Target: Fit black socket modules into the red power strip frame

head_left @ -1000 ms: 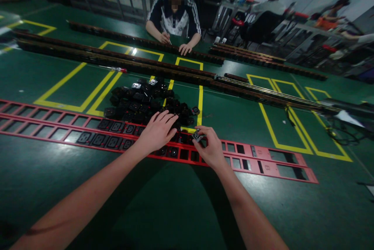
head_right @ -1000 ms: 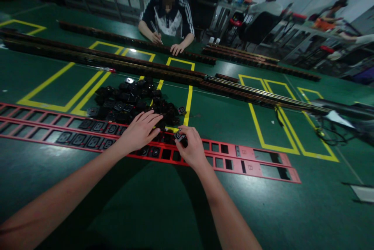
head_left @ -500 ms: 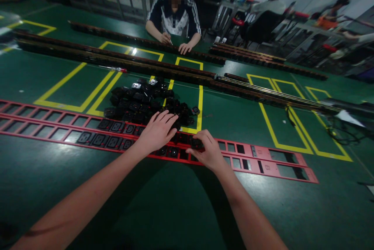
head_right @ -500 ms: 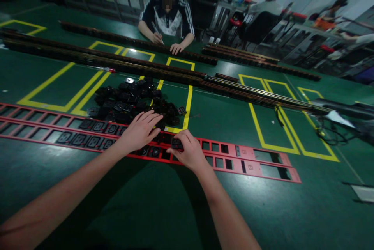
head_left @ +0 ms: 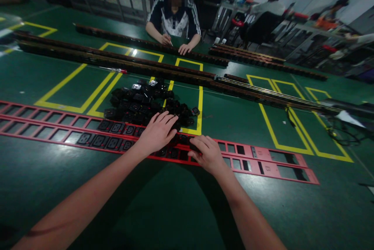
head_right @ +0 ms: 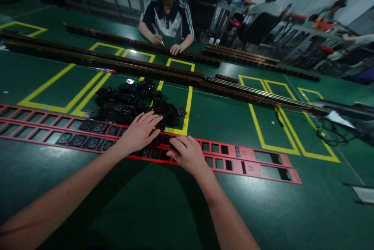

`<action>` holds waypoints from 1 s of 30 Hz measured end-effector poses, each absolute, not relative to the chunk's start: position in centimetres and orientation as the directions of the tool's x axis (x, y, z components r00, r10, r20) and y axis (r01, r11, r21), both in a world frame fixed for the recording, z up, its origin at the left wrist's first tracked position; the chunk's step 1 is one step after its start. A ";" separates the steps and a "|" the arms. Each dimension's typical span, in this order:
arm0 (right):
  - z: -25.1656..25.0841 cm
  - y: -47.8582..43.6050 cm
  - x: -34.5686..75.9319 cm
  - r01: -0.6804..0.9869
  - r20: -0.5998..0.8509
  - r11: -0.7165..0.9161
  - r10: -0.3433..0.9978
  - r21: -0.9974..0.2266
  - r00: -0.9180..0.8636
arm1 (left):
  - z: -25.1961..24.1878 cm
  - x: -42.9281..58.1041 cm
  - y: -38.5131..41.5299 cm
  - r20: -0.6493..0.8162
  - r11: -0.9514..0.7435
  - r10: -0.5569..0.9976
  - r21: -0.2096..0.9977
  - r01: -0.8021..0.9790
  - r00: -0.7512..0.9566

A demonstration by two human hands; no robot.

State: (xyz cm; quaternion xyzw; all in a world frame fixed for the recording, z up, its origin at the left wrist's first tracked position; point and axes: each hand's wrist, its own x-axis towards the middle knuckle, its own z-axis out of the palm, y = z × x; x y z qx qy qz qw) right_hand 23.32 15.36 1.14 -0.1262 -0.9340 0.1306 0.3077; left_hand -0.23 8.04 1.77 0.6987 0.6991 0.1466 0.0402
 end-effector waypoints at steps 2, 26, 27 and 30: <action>1.3 15.1 23.2 0.158 0.495 0.905 0.355 -0.396 -0.793 | 1.8 -0.2 8.0 0.149 -0.022 0.989 0.261 0.965 -0.017; 1.5 14.3 22.9 0.274 0.256 0.898 0.371 -0.344 -0.893 | 1.9 -0.2 8.1 0.131 -0.017 0.991 0.250 0.968 -0.016; 1.5 14.3 22.9 0.258 0.263 0.907 0.352 -0.334 -0.898 | 1.9 -0.2 8.1 0.132 -0.017 0.991 0.252 0.968 -0.017; 1.4 14.2 22.9 0.257 0.253 0.913 0.342 -0.316 -0.905 | 1.9 -0.2 8.1 0.133 -0.017 0.991 0.252 0.968 -0.017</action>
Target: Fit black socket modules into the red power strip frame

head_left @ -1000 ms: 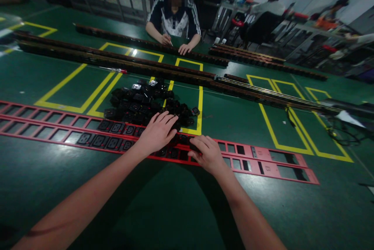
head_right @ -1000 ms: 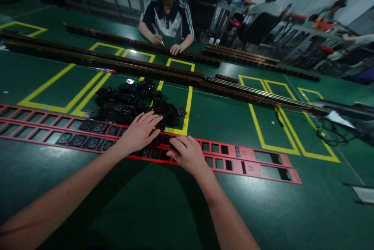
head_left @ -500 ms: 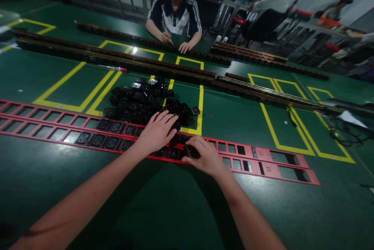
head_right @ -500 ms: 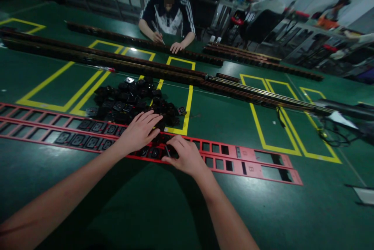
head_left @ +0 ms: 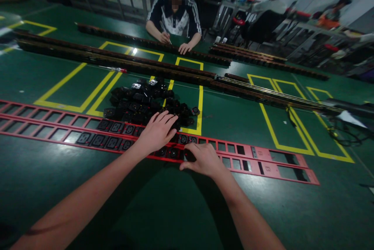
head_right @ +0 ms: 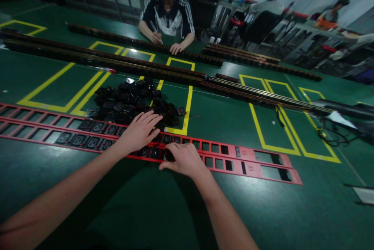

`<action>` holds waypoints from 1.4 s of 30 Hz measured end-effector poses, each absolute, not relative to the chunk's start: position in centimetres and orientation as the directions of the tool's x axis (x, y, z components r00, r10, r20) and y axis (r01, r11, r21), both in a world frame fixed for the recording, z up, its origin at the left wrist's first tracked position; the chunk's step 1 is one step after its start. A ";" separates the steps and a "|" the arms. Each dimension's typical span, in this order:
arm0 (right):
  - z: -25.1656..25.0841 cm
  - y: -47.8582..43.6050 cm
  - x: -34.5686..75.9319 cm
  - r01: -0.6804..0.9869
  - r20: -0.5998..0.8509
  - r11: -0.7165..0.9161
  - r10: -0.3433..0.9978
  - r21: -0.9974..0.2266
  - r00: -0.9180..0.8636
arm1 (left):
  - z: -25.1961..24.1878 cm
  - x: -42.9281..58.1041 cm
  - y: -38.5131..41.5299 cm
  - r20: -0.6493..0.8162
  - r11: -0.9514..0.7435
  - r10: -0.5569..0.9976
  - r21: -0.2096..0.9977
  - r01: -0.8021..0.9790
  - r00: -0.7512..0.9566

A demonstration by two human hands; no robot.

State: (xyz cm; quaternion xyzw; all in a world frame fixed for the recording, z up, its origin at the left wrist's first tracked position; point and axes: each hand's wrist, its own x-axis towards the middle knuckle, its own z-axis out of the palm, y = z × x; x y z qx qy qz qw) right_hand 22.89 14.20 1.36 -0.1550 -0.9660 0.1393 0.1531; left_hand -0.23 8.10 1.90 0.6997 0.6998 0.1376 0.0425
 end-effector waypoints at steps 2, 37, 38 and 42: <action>1.3 14.2 22.8 0.285 0.230 0.909 0.360 -0.304 -0.904 | 1.8 -0.2 8.1 0.131 -0.018 0.991 0.249 0.968 -0.015; 1.6 14.1 22.9 0.197 0.210 0.952 0.247 -0.233 -0.946 | 1.6 -0.3 8.1 0.161 -0.032 0.987 0.237 0.971 -0.007; 1.6 14.1 22.9 0.195 0.217 0.953 0.246 -0.231 -0.945 | 1.5 -0.3 8.1 0.163 -0.034 0.987 0.235 0.972 -0.005; 1.8 14.0 23.1 0.200 0.254 0.946 0.265 -0.254 -0.930 | 1.4 -0.3 8.1 0.173 -0.041 0.985 0.239 0.970 -0.001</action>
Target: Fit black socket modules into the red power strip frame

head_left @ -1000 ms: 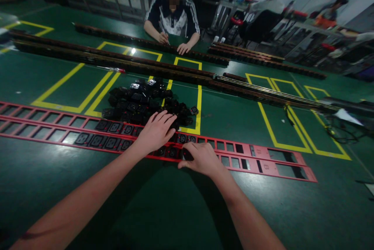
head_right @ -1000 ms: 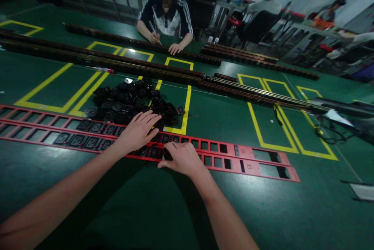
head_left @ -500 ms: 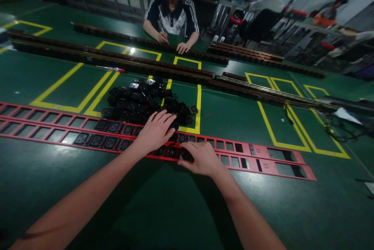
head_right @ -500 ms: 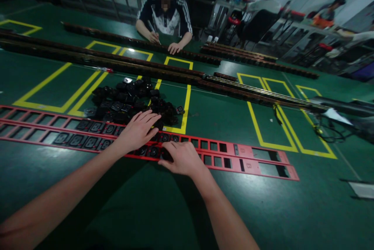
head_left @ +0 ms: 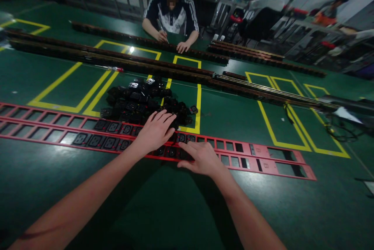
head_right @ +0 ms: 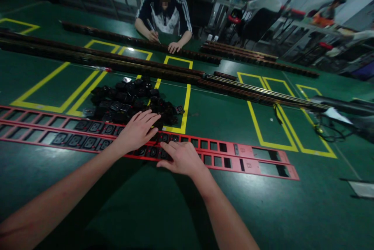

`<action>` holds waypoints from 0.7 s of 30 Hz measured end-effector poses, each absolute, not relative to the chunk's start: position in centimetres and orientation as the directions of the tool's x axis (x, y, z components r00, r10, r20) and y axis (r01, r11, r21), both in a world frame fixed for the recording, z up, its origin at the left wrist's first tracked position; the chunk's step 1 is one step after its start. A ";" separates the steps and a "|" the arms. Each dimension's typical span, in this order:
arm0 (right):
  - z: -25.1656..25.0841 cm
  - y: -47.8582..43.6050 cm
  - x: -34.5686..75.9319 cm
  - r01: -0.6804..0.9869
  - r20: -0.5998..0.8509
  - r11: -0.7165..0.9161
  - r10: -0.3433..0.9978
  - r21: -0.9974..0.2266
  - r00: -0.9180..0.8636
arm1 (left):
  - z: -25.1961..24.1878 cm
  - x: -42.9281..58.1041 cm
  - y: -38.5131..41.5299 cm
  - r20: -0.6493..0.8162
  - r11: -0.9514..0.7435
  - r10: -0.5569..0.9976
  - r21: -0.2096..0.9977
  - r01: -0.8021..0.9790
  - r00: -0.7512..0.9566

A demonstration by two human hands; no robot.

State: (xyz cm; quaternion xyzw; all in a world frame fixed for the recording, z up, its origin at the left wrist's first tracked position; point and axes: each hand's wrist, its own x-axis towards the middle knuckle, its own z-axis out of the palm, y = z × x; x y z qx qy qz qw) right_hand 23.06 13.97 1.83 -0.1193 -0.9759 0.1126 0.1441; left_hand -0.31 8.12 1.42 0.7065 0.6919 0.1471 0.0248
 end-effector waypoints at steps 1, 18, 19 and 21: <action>1.9 13.9 23.1 0.204 0.267 0.944 0.273 -0.259 -0.924 | 1.4 -0.3 8.1 0.175 -0.042 0.985 0.243 0.969 -0.001; 1.8 15.0 21.7 0.595 0.094 0.761 0.633 -0.258 -0.769 | 2.4 -0.3 7.9 0.189 -0.311 0.944 0.233 0.921 0.271; 1.8 15.0 21.6 0.603 0.075 0.759 0.635 -0.247 -0.769 | 2.4 -0.4 7.9 0.176 -0.316 0.944 0.246 0.916 0.279; 1.9 14.9 21.4 0.616 0.050 0.753 0.641 -0.232 -0.766 | 2.3 -0.4 8.0 0.162 -0.321 0.944 0.272 0.907 0.286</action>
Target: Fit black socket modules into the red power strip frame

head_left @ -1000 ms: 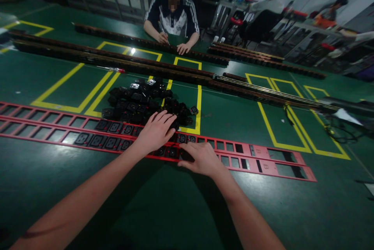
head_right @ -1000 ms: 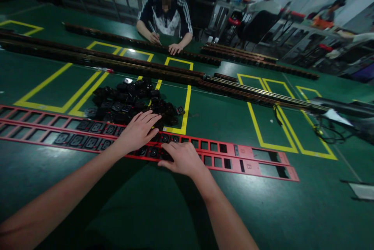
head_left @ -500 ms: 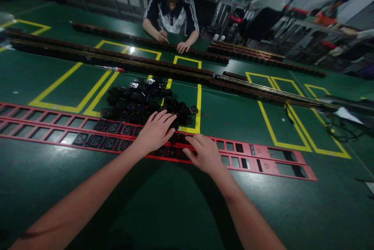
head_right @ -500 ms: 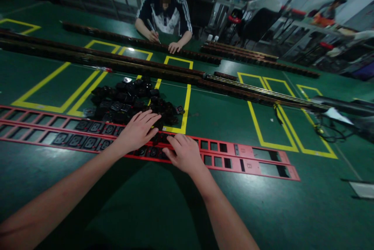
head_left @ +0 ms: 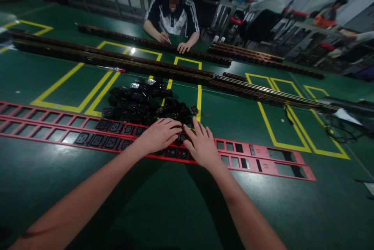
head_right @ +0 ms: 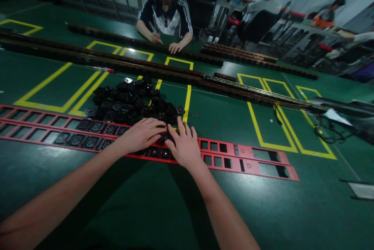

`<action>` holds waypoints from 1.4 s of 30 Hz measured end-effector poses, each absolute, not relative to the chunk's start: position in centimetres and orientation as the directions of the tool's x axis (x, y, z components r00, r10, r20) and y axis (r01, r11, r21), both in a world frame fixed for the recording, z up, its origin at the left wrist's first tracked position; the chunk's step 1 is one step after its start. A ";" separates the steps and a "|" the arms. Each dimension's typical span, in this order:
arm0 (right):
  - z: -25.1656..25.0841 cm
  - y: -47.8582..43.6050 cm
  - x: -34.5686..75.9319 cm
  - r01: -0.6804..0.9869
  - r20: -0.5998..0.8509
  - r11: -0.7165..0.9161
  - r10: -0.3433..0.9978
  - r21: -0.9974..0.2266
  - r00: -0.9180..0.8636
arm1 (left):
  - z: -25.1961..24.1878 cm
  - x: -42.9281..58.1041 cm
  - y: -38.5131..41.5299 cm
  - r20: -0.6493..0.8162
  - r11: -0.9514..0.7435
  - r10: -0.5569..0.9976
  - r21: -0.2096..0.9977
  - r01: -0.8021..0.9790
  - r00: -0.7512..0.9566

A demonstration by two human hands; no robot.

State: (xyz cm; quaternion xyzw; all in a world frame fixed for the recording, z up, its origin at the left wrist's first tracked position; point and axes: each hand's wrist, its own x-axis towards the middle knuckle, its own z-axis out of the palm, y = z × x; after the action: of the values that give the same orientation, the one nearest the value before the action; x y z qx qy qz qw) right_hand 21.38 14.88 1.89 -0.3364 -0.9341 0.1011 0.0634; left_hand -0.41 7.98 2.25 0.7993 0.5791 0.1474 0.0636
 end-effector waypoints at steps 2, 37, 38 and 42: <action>2.0 14.8 21.3 0.623 0.050 0.746 0.649 -0.234 -0.759 | 2.2 -0.4 8.0 0.163 -0.316 0.946 0.289 0.904 0.279; 0.6 16.2 22.2 0.501 0.323 0.557 0.815 -0.662 -0.480 | 1.9 -0.3 8.2 0.180 -0.238 0.965 0.314 0.919 0.189; 0.7 16.1 22.2 0.507 0.324 0.571 0.806 -0.646 -0.495 | 1.9 -0.3 8.2 0.180 -0.239 0.965 0.314 0.919 0.190; 0.9 16.0 22.2 0.515 0.332 0.582 0.801 -0.630 -0.499 | 1.7 -0.3 8.2 0.180 -0.241 0.965 0.310 0.920 0.192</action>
State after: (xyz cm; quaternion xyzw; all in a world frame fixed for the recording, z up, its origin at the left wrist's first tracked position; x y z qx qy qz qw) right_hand 22.24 15.97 0.89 -0.3944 -0.8340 0.2317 0.3085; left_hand -0.33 8.20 1.75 0.7692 0.6125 0.1698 0.0661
